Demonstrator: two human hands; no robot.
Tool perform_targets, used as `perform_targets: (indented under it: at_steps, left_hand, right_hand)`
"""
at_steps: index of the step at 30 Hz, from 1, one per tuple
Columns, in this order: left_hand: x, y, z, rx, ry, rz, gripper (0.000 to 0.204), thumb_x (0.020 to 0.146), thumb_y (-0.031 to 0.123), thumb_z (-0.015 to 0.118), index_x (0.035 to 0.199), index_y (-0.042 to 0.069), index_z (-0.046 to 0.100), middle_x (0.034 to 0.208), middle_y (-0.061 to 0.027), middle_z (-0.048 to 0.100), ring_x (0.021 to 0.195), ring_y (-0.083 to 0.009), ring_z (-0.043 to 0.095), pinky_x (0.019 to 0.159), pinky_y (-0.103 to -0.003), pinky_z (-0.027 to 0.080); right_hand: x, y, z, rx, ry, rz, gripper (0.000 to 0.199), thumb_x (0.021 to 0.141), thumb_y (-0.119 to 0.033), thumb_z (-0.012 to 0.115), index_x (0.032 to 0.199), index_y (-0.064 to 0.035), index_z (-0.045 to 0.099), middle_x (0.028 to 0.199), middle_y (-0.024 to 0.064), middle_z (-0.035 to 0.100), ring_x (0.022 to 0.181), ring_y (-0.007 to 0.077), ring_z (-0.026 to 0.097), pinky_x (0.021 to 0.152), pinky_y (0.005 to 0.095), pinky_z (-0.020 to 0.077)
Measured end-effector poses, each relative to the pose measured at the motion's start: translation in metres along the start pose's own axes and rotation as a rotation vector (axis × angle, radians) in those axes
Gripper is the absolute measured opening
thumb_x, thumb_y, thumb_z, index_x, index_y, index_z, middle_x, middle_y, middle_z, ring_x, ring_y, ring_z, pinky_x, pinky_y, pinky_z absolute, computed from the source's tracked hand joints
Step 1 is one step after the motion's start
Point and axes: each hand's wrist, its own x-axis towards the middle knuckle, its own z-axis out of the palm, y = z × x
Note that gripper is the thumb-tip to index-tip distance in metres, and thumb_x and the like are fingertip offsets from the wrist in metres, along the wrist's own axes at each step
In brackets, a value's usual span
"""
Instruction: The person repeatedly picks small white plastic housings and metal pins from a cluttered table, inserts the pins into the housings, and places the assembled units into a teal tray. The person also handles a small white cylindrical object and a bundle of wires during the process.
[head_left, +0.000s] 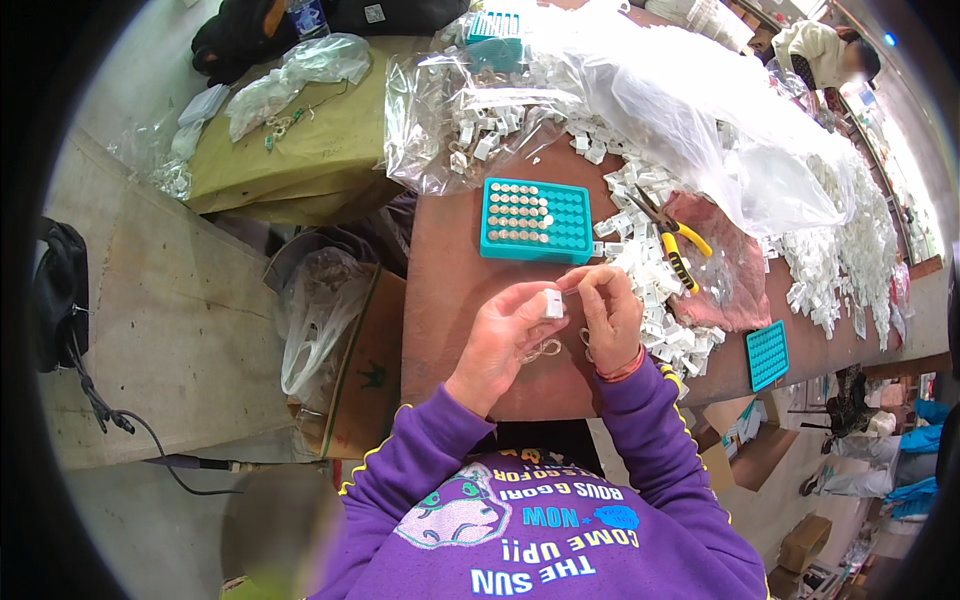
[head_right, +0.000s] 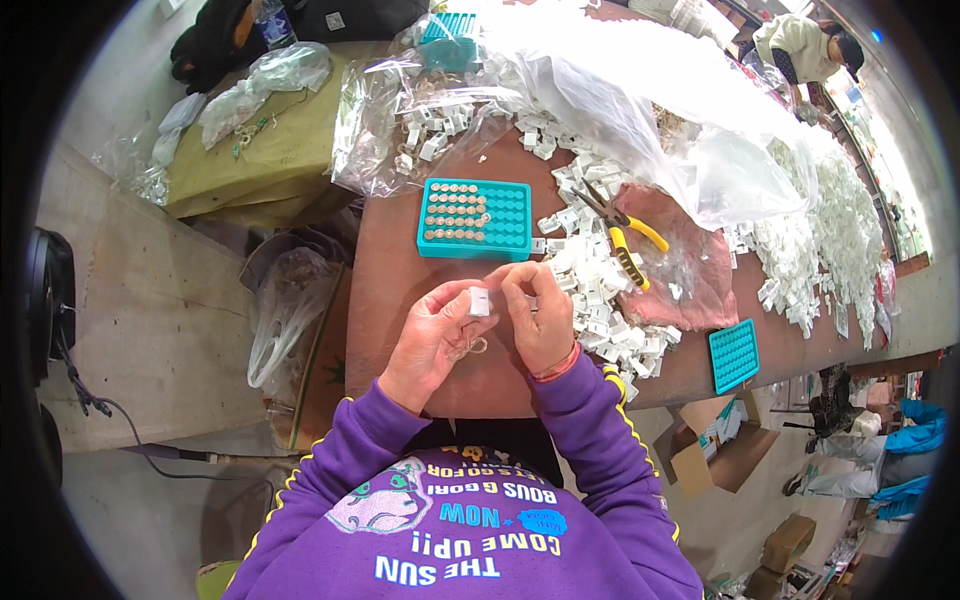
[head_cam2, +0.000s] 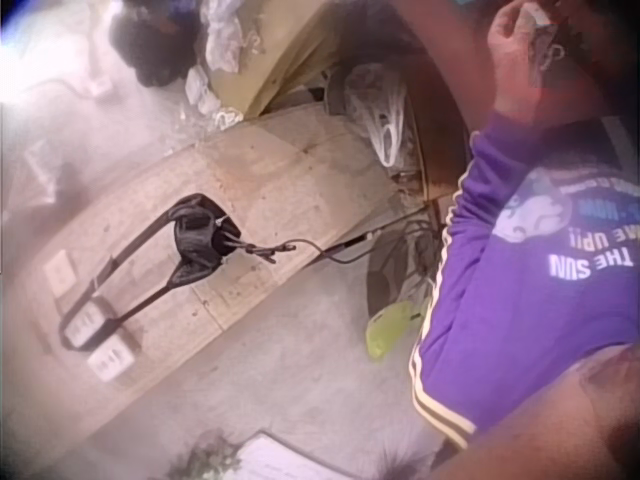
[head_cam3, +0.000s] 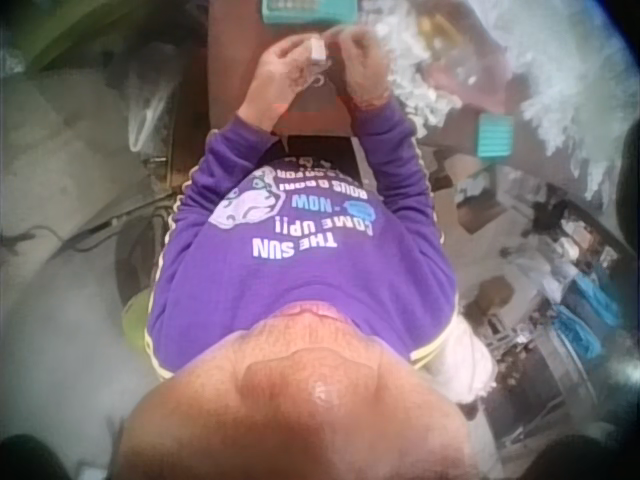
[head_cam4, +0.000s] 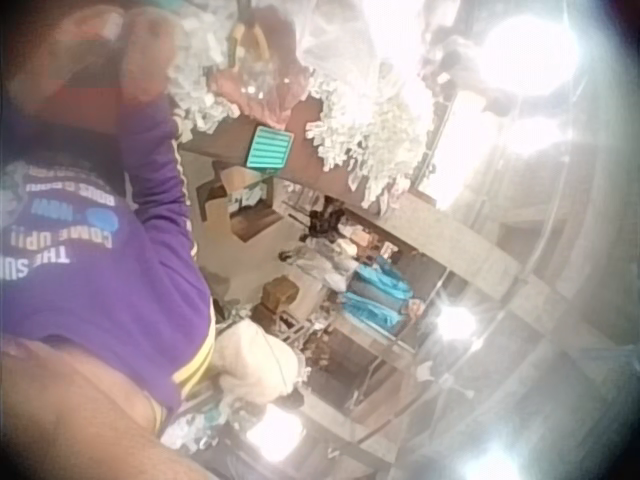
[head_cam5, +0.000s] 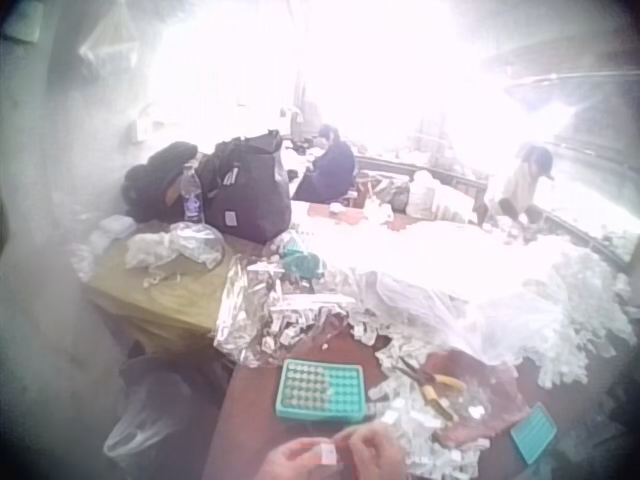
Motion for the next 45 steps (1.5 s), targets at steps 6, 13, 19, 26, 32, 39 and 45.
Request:
perform_targets:
  at_steps: [6,13,19,26,32,39,45]
  left_hand:
    - [-0.0002,-0.0004,-0.0013,0.013,0.002,0.004,0.027,0.095,0.018,0.06,0.116,0.0,0.057,0.109,-0.0103,0.063,0.101,-0.019,0.063,0.093,-0.035,0.052]
    - [-0.0005,0.0015,-0.0015,0.036,0.026,-0.024,0.028,0.095,0.018,0.061,0.116,0.0,0.057,0.109,-0.011,0.063,0.099,-0.0187,0.064,0.088,-0.032,0.054]
    - [0.0003,0.0018,-0.0009,0.019,0.013,-0.022,0.029,0.096,0.022,0.06,0.115,0.0,0.057,0.102,-0.008,0.065,0.092,-0.0157,0.066,0.086,-0.03,0.055]
    - [0.0013,0.002,-0.0032,-0.016,-0.03,-0.011,0.027,0.097,0.021,0.057,0.114,0.0,0.059,0.099,-0.0062,0.065,0.09,-0.0127,0.065,0.085,-0.031,0.055]
    - [0.001,0.0032,0.0,0.004,-0.014,-0.018,0.026,0.096,0.02,0.059,0.112,-0.001,0.06,0.1,-0.0068,0.066,0.089,-0.0124,0.065,0.085,-0.031,0.055]
    - [-0.0004,0.0035,0.0013,0.091,0.039,-0.011,0.026,0.095,0.019,0.061,0.11,-0.002,0.061,0.096,-0.0068,0.066,0.077,-0.0096,0.063,0.08,-0.026,0.055]
    - [0.0005,0.0024,0.0007,0.114,0.032,-0.002,0.026,0.095,0.019,0.061,0.109,-0.002,0.061,0.097,-0.008,0.066,0.078,-0.0115,0.065,0.077,-0.025,0.056]
  right_hand:
    - [-0.0001,-0.0017,0.0012,-0.023,-0.013,0.007,0.003,0.093,-0.003,0.054,0.092,-0.0008,0.054,0.09,0.0122,0.067,0.077,0.0183,0.065,0.069,0.0288,0.0514]
    - [-0.0004,-0.003,-0.0003,-0.051,-0.06,0.033,0.004,0.094,-0.004,0.052,0.092,-0.0012,0.053,0.093,0.0114,0.066,0.08,0.0173,0.064,0.071,0.0279,0.0503]
    - [0.0018,-0.0051,0.0006,-0.167,-0.055,-0.072,0.002,0.091,0.0,0.054,0.091,-0.0007,0.053,0.089,0.0135,0.066,0.072,0.0213,0.064,0.065,0.0299,0.0501]
    - [0.0027,-0.0062,0.0009,-0.188,-0.047,-0.098,0.005,0.088,0.004,0.055,0.09,-0.0002,0.053,0.085,0.0139,0.065,0.066,0.0232,0.064,0.06,0.0301,0.05]
    - [0.0035,-0.0076,-0.003,-0.203,-0.107,-0.144,0.007,0.086,0.006,0.055,0.089,0.0001,0.052,0.083,0.0136,0.062,0.066,0.0241,0.063,0.06,0.0306,0.0495]
    - [0.0057,-0.0063,-0.0049,-0.257,-0.159,-0.218,0.009,0.084,0.006,0.058,0.087,-0.0003,0.053,0.082,0.0136,0.06,0.068,0.0284,0.062,0.061,0.0332,0.0499]
    - [0.0031,-0.0027,-0.0019,-0.309,-0.161,-0.261,0.008,0.084,0.005,0.059,0.089,0.0001,0.054,0.083,0.014,0.06,0.07,0.0287,0.062,0.061,0.0334,0.05]
